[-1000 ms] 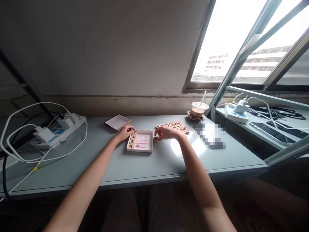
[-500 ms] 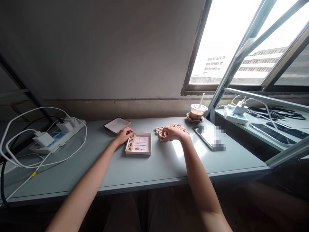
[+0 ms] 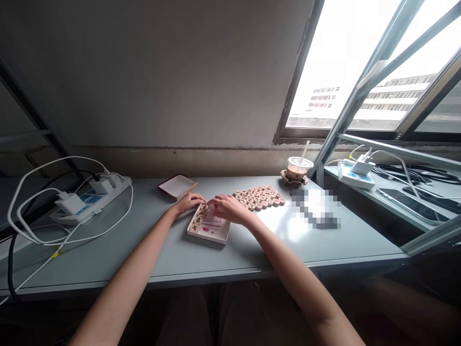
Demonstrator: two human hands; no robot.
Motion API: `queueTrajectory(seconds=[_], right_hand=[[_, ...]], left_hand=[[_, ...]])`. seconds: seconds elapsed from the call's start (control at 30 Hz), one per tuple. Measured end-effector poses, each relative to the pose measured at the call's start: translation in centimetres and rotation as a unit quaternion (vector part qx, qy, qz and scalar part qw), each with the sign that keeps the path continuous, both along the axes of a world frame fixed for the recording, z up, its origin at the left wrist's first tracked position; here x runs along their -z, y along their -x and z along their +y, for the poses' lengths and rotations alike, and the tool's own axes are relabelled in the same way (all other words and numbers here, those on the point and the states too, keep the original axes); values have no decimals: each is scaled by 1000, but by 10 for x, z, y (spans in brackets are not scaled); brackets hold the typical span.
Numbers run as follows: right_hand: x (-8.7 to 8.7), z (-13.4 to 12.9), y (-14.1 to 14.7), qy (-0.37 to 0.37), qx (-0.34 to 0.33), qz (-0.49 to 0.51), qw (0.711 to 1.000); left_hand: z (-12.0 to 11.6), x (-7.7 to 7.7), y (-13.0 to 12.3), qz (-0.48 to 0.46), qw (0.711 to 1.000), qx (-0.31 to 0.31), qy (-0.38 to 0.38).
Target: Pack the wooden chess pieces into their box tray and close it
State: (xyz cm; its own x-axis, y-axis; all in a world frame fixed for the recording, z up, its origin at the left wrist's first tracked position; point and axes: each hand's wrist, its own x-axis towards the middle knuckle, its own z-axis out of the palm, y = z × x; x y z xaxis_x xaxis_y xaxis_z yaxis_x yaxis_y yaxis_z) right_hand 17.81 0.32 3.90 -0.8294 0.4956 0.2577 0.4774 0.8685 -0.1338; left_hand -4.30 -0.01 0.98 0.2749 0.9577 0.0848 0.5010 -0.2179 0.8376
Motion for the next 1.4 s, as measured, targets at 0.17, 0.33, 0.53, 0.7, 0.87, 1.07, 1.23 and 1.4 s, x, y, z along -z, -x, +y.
queueTrajectory(seconds=[0.17, 0.33, 0.53, 0.7, 0.87, 1.07, 1.23, 1.4], right_hand=[[17, -5, 21, -39, -9, -11, 999], [13, 0, 18, 13, -16, 31, 999], [-2, 21, -7, 101, -17, 127, 987], [9, 45, -22, 46, 150, 140, 978], [18, 53, -32, -8, 255, 56, 965], [3, 20, -10, 44, 39, 99, 993], [12, -9, 18, -21, -26, 20, 999], [17, -10, 21, -36, 17, 8, 999]], left_hand=[[-1, -1, 4, -22, 998, 45, 43], [-2, -1, 3, -23, 997, 55, 40], [-8, -6, 0, -24, 998, 42, 51], [-8, -5, 0, -18, 998, 34, 59], [-1, 2, 4, -19, 998, 23, 57], [-2, 2, 4, -30, 999, 21, 32], [-1, 4, 4, -31, 999, 19, 25], [5, 9, 6, -33, 999, 17, 26]])
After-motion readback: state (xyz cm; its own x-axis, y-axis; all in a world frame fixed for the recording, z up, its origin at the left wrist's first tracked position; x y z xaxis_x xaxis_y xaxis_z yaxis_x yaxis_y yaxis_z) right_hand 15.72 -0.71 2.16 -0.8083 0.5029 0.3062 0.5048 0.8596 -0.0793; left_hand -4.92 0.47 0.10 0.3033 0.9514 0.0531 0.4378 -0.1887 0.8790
